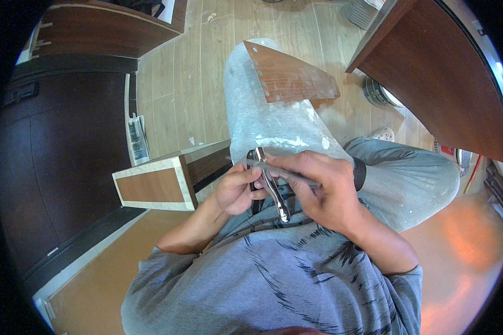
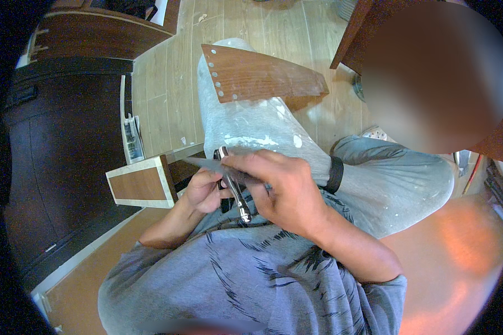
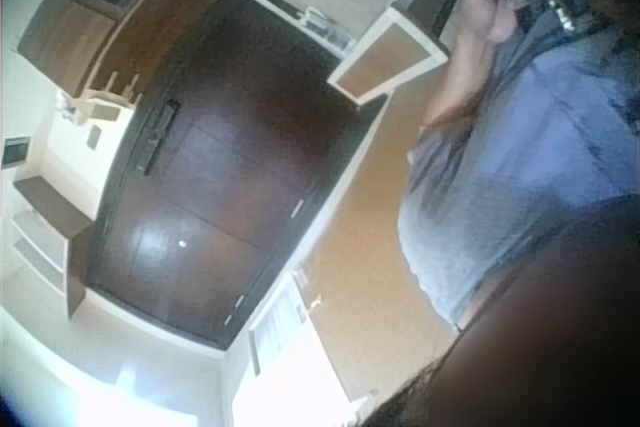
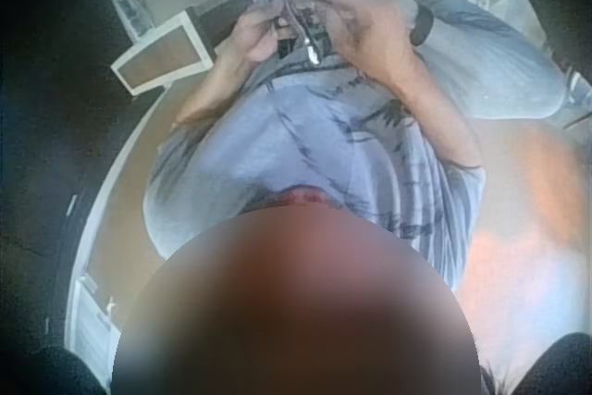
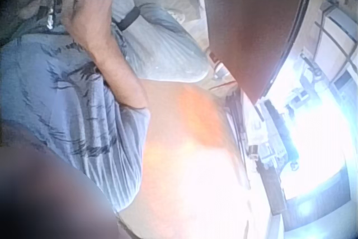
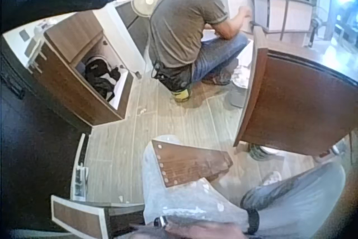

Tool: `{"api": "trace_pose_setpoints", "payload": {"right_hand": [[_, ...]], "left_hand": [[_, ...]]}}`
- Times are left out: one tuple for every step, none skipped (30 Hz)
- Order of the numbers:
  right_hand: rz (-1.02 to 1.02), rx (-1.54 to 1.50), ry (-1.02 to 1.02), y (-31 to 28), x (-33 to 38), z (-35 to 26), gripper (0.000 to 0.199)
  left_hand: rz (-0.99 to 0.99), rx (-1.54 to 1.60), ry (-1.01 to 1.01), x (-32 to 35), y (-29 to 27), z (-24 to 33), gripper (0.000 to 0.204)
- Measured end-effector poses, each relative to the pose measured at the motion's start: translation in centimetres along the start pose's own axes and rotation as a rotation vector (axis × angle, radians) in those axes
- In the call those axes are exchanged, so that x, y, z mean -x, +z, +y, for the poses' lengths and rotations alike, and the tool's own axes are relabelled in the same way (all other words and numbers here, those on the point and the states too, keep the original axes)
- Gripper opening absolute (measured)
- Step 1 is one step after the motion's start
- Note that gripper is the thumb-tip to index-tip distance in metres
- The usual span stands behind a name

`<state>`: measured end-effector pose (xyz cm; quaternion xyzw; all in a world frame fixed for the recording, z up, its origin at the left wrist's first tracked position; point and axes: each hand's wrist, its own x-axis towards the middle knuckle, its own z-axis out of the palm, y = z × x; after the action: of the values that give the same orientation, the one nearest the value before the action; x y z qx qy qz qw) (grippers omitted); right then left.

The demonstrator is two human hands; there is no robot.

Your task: The person assembles a wooden drawer unit by attaching a metal slide rail and a curved wooden panel. They use a staple gun to secure the panel and a sanding block to smooth the edges, then wipe the surface with a cloth.

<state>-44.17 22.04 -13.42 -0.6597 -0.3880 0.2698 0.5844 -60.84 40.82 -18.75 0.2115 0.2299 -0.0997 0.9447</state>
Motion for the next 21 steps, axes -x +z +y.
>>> {"api": "trace_pose_setpoints", "payload": {"right_hand": [[0.032, -0.111, 0.102, 0.0, -0.1, 0.1, 0.031], [0.052, -0.231, 0.202, 0.0, -0.1, 0.2, 0.023], [0.07, -0.352, 0.303, -0.1, -0.1, 0.3, 0.016], [0.061, -0.318, 0.332, -0.1, -0.1, 0.4, 0.012], [0.05, -0.277, 0.373, -0.1, -0.1, 0.4, 0.01], [0.071, -0.273, 0.434, -0.1, 0.0, 0.3, 0.01], [0.092, -0.359, 0.36, -0.1, 0.0, 0.3, 0.011], [0.122, -0.324, 0.287, -0.1, 0.1, 0.1, 0.011], [0.137, -0.286, 0.242, -0.1, 0.3, -0.1, 0.011], [0.144, -0.237, 0.191, -0.1, 0.4, -0.3, 0.011], [0.139, -0.223, 0.181, -0.2, 0.5, -0.5, 0.012], [0.152, -0.215, 0.177, -0.1, 0.5, -0.6, 0.013], [0.172, -0.206, 0.162, -0.1, 0.5, -0.7, 0.014], [0.194, -0.194, 0.146, -0.1, 0.4, -0.7, 0.016], [0.195, -0.158, 0.121, -0.1, 0.3, -0.7, 0.015], [0.193, -0.123, 0.094, 0.0, 0.2, -0.7, 0.015], [0.189, -0.088, 0.065, 0.0, 0.2, -0.7, 0.015], [0.184, -0.084, 0.064, 0.1, 0.1, -0.7, 0.015], [0.18, -0.08, 0.063, 0.1, 0.1, -0.7, 0.016], [0.179, -0.083, 0.054, 0.1, 0.1, -0.7, 0.016], [0.177, -0.073, 0.058, 0.1, 0.0, -0.8, 0.016]], "left_hand": [[-0.019, -0.034, 0.009, 0.0, 0.0, 0.1, 0.04], [-0.027, -0.066, -0.009, -0.1, 0.0, 0.2, 0.041], [-0.037, -0.099, -0.022, 0.0, 0.0, 0.3, 0.041], [-0.049, -0.131, -0.028, 0.0, -0.1, 0.4, 0.042], [-0.054, -0.12, -0.038, -0.1, -0.1, 0.4, 0.04], [-0.071, -0.083, -0.046, -0.1, -0.3, 0.4, 0.041], [-0.078, -0.046, -0.059, -0.2, -0.4, 0.4, 0.041], [-0.097, -0.01, -0.071, -0.2, -0.5, 0.4, 0.041], [-0.1, -0.007, -0.062, -0.2, -0.7, 0.4, 0.041], [-0.111, -0.001, -0.055, -0.3, -0.8, 0.4, 0.042], [-0.14, 0.016, -0.05, -0.3, -0.9, 0.4, 0.043], [-0.126, 0.009, -0.048, -0.4, -1.0, 0.3, 0.044], [-0.128, 0.014, -0.048, -0.4, -1.1, 0.3, 0.044], [-0.134, 0.018, -0.049, -0.5, -1.1, 0.3, 0.045], [-0.13, 0.014, -0.053, -0.5, -1.1, 0.3, 0.046], [-0.124, 0.011, -0.054, -0.5, -1.1, 0.3, 0.046], [-0.125, 0.011, -0.052, -0.5, -1.0, 0.3, 0.047], [-0.111, 0.006, -0.054, -0.4, -0.9, 0.4, 0.048], [-0.103, 0.003, -0.056, -0.4, -0.9, 0.4, 0.048], [-0.108, 0.013, -0.059, -0.4, -0.8, 0.4, 0.049], [-0.093, -0.001, -0.058, -0.3, -0.7, 0.5, 0.049]]}}
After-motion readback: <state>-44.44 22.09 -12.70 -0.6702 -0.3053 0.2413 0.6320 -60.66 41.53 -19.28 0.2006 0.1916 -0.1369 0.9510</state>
